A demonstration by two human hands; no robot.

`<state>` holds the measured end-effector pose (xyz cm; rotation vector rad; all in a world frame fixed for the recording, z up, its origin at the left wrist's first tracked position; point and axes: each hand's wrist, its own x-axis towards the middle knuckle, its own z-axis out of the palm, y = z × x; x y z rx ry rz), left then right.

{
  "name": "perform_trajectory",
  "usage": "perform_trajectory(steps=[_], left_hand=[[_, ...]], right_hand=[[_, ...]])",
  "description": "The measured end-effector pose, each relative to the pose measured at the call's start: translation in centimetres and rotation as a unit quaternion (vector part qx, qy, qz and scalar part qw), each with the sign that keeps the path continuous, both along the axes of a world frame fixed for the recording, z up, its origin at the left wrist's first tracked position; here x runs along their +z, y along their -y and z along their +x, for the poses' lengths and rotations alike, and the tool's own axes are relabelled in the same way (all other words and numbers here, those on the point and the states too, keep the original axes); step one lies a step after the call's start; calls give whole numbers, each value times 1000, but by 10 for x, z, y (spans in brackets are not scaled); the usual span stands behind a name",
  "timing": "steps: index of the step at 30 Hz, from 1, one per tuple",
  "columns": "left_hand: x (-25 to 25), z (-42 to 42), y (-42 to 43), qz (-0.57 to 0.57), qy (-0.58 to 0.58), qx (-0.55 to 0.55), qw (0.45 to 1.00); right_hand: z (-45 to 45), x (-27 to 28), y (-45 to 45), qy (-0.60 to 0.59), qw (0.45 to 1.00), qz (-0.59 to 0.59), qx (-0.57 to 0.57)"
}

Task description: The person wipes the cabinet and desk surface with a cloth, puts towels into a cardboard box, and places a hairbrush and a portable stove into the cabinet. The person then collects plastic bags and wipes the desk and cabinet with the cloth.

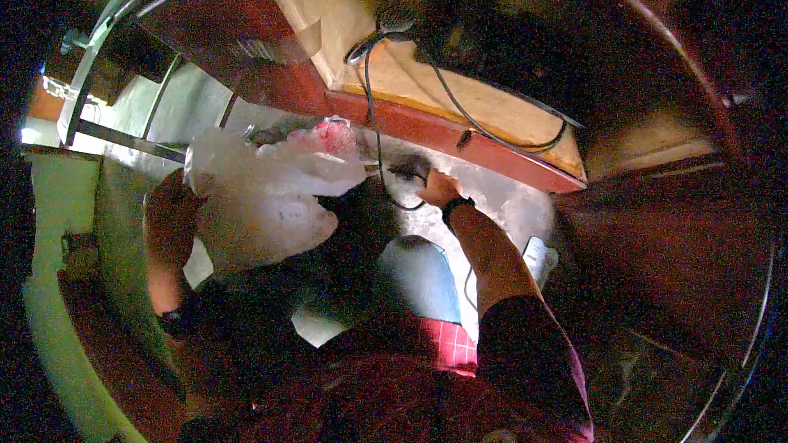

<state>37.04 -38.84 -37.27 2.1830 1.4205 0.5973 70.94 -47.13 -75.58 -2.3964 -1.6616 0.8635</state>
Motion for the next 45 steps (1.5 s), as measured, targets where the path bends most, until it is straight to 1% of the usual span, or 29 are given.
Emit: perform_trajectory(steps=[2,4,5,6,8,9,10,12,14,15,17,18,22,24,26,28,30,32,34,35,36,37,38,39,40,41,42,44,45], left_hand=[[-3,-3,9,-11,-9,7,1000],[-3,-1,16,-37,62,8,997],[-1,-1,18,-21,66,5,998],[1,-4,20,-29,20,-2,999],[4,-5,24,-33,-25,-8,999],[2,-3,27,-59,7,12,998],[1,-1,28,-85,41,33,995],[7,5,29,-75,29,21,997],[12,19,33,-86,140,33,986],[9,18,30,-86,147,29,985],[2,15,17,-27,-19,-81,996],[5,21,17,-19,-14,-86,996],[15,49,21,-63,34,-106,992],[18,57,22,-67,33,-116,990],[3,49,13,-21,12,-158,987],[1,45,11,22,-11,-193,981],[15,50,21,-81,54,-116,988],[20,47,26,-79,30,-107,991],[23,39,26,-79,3,-92,993],[23,35,26,-99,7,-85,991],[23,32,27,-121,11,-77,990],[25,30,26,-129,8,-75,989],[26,27,27,-160,30,-49,985],[26,25,27,-189,56,-18,980],[22,22,26,-185,61,5,981],[18,17,23,-138,48,-38,989],[16,9,22,-89,28,-74,993],[16,9,22,-54,92,-107,988],[20,11,20,-53,73,-113,990]], right_hand=[[-1,-27,2,16,999,-2,-39],[-5,-67,1,4,997,-3,-75],[-10,-62,-1,-4,995,-7,-95],[-16,-59,0,-12,993,-12,-114],[-26,-101,7,6,995,86,-56],[-27,-85,4,-148,986,9,-75],[-29,-63,3,-295,949,-68,-90],[-35,-13,1,-464,878,-32,-113],[-26,54,-9,-487,867,-17,-101],[-18,83,-10,-502,858,30,-104],[-5,145,-15,-523,835,94,-143],[3,170,-20,-528,823,109,-180],[54,212,-61,-564,736,245,-284],[75,236,-91,-536,741,278,-293],[79,257,-125,-557,731,297,-257],[72,265,-165,-599,687,328,-249],[47,281,-191,-591,667,321,-320],[40,237,-236,-608,642,355,-304],[27,213,-263,-606,596,388,-356],[23,201,-266,-579,629,370,-365],[30,180,-276,-581,628,363,-369],[45,150,-293,-410,763,362,-345],[46,154,-286,-224,841,385,-307],[45,158,-277,-12,875,387,-291],[54,175,-255,7,927,323,-188],[63,170,-253,77,937,301,-157],[67,178,-242,154,946,279,-62],[63,188,-246,153,959,200,-126],[58,188,-247,169,948,241,-125]])
